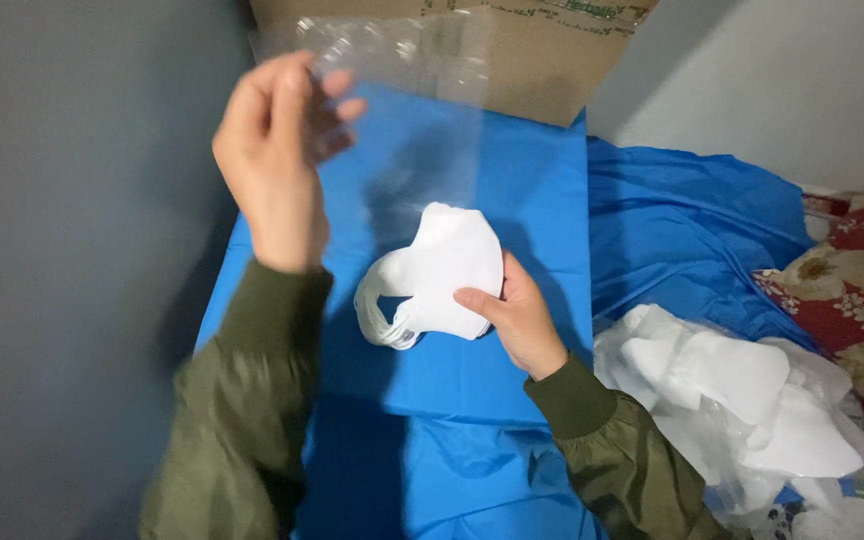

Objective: Inspecting, unfolding, and stacking white face masks on a workspace.

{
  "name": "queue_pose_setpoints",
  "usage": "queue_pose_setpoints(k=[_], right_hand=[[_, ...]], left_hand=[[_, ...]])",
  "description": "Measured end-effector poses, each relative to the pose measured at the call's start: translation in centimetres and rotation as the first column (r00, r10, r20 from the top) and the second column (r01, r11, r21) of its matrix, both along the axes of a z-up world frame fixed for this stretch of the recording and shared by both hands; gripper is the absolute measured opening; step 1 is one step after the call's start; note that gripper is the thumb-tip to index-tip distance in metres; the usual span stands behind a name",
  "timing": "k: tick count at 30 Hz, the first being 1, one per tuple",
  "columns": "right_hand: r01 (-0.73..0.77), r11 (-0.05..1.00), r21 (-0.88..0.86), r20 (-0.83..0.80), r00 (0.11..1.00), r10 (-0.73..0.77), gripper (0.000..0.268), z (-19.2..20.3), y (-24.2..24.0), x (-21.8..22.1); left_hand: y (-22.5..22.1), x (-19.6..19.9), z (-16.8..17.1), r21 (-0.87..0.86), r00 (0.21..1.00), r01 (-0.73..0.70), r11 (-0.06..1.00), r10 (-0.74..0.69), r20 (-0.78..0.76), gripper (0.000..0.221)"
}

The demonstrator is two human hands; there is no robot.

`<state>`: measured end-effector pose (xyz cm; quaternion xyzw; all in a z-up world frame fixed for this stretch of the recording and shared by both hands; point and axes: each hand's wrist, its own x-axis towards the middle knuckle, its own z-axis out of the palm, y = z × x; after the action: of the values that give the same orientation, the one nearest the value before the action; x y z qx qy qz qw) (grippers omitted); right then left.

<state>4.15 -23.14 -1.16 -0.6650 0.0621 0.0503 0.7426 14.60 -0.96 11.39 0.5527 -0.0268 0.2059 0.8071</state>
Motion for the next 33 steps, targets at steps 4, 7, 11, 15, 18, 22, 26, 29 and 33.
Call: queue_pose_setpoints(k=[4,7,11,15,18,22,26,29,33], right_hand=[[-0.030,0.994,-0.106,-0.027,0.999,0.027,0.082,3.0,-0.2,-0.2],[0.011,0.994,-0.111,-0.059,0.998,-0.018,0.084,3.8,-1.1,-0.3],[0.061,0.994,-0.092,-0.071,0.995,-0.068,0.076,2.5,-3.6,0.5],[0.125,0.977,-0.175,0.000,0.992,-0.126,0.077,3.9,-5.5,1.0],[0.129,0.941,-0.312,0.030,0.992,-0.126,0.077,3.7,-8.0,2.3],[0.138,0.733,-0.666,0.036,0.988,-0.153,0.078,3.3,-9.5,5.1],[0.141,0.534,-0.833,0.090,0.989,-0.120,0.074,1.3,-11.4,8.6],[0.172,0.489,-0.855,0.141,0.985,-0.100,0.067,-0.1,-12.5,11.1],[0.170,0.484,-0.858,0.174,0.984,-0.038,0.059,-0.1,-12.4,12.2]], left_hand=[[3.9,6.5,-4.8,0.106,0.975,-0.003,0.994,0.026,-0.220,0.013],[6.9,10.3,-11.7,0.419,0.996,-0.026,0.908,0.059,-0.065,0.053],[4.6,2.3,-10.7,0.892,0.951,-0.294,0.344,0.197,0.237,0.075],[2.0,-7.7,-11.3,0.987,0.986,-0.153,0.039,-0.055,0.155,0.051],[2.8,-7.4,-11.8,0.993,0.995,0.097,-0.072,-0.006,-0.098,0.058],[3.5,-5.4,-12.4,0.991,0.997,0.078,-0.112,0.035,-0.075,0.064],[3.8,-5.2,-12.1,0.996,0.996,0.045,-0.071,0.076,-0.039,0.075],[4.1,-5.2,-12.7,0.998,0.993,-0.068,-0.013,0.100,0.068,0.074],[4.5,-4.6,-13.9,0.955,0.960,-0.279,0.105,0.052,0.274,0.052]])
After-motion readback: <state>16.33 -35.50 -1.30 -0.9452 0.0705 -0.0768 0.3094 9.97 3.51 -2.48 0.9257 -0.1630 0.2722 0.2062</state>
